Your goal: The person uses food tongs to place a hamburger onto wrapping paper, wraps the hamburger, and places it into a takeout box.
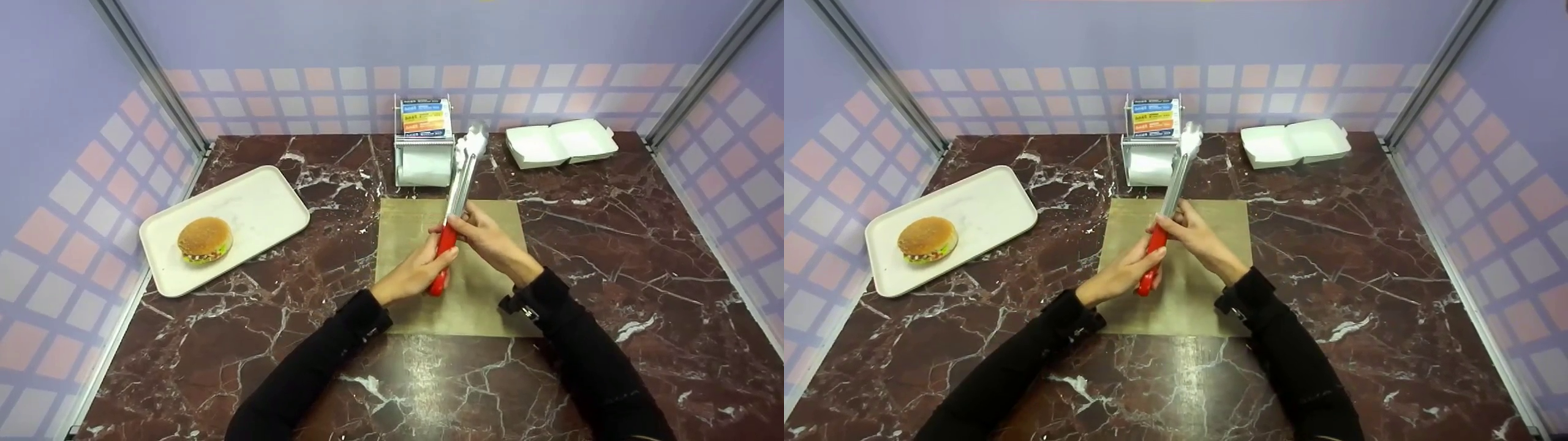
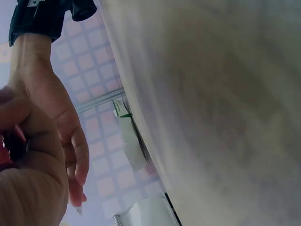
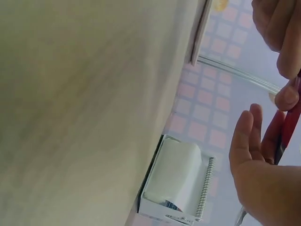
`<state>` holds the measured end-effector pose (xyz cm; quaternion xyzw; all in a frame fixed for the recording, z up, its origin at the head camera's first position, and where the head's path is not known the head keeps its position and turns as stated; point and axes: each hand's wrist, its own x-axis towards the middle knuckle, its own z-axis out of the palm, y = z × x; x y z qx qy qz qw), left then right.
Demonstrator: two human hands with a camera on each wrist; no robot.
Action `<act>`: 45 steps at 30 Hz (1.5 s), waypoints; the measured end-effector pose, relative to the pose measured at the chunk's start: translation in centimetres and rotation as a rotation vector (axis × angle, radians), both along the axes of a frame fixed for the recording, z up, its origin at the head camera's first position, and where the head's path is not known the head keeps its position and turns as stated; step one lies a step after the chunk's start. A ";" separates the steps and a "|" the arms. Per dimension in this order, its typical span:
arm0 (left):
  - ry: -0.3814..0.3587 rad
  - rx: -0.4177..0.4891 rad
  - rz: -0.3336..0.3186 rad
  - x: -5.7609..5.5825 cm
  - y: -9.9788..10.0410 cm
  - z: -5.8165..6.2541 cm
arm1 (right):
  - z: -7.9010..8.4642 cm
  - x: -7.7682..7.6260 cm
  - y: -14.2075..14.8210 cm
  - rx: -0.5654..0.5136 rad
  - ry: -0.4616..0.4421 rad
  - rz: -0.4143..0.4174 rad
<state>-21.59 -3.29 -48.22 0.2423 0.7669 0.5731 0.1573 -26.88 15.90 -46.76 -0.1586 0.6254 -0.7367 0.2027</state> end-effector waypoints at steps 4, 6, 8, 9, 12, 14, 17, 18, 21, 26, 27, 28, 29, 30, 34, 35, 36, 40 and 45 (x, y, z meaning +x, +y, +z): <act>0.049 -0.072 -0.028 -0.1 -0.2 0.3 | 0.0 -0.1 0.2 0.036 0.041 -0.019; 0.065 -0.087 -0.056 -0.2 -0.3 0.6 | 0.2 -0.2 0.5 0.045 0.050 -0.030; 0.055 -0.092 -0.091 -0.4 -0.7 1.0 | 0.6 -0.3 1.0 0.050 0.067 -0.049; 0.060 -0.104 -0.100 -0.5 -0.9 1.1 | 0.8 -0.4 1.2 0.049 0.077 -0.062; 0.141 -0.233 -0.100 -1.1 -1.9 1.5 | 1.4 -0.6 2.1 0.022 0.100 -0.112; 0.243 -0.396 -0.089 -1.5 -3.0 1.5 | 1.7 -0.7 2.7 -0.009 0.113 -0.147; 0.383 -0.682 -0.079 -2.0 -5.1 1.0 | 2.2 -1.0 3.4 -0.078 0.125 -0.205; 0.403 -0.755 -0.085 -2.1 -5.9 0.8 | 2.3 -1.1 3.7 -0.097 0.133 -0.231; 0.415 -0.896 -0.105 -2.1 -7.9 0.3 | 2.5 -1.5 4.2 -0.147 0.158 -0.324; 0.377 -0.945 -0.136 -1.6 -9.7 -0.1 | 2.9 -2.0 5.5 -0.158 0.147 -0.420; 0.374 -0.950 -0.137 -1.6 -9.8 -0.1 | 2.9 -2.1 5.7 -0.157 0.145 -0.424; 0.371 -0.955 -0.138 -1.6 -9.8 -0.1 | 3.0 -2.2 6.0 -0.159 0.144 -0.422; 0.369 -0.959 -0.136 -1.6 -9.8 -0.1 | 3.1 -2.2 6.2 -0.163 0.148 -0.429; 0.369 -0.963 -0.133 -1.7 -9.8 -0.2 | 3.1 -2.3 6.4 -0.166 0.158 -0.437; 0.371 -0.961 -0.127 -1.6 -9.8 -0.2 | 3.2 -2.5 6.8 -0.154 0.188 -0.476; 0.370 -0.958 -0.127 -1.6 -9.9 -0.2 | 3.3 -2.5 6.9 -0.141 0.194 -0.486; 0.370 -0.954 -0.127 -1.6 -9.9 -0.2 | 3.2 -2.5 6.9 -0.137 0.198 -0.490; 0.369 -0.939 -0.127 -1.6 -10.1 -0.2 | 3.1 -2.6 7.2 -0.112 0.203 -0.490; 0.379 -0.927 -0.122 -1.7 -10.2 -0.3 | 2.8 -2.8 7.3 -0.081 0.198 -0.503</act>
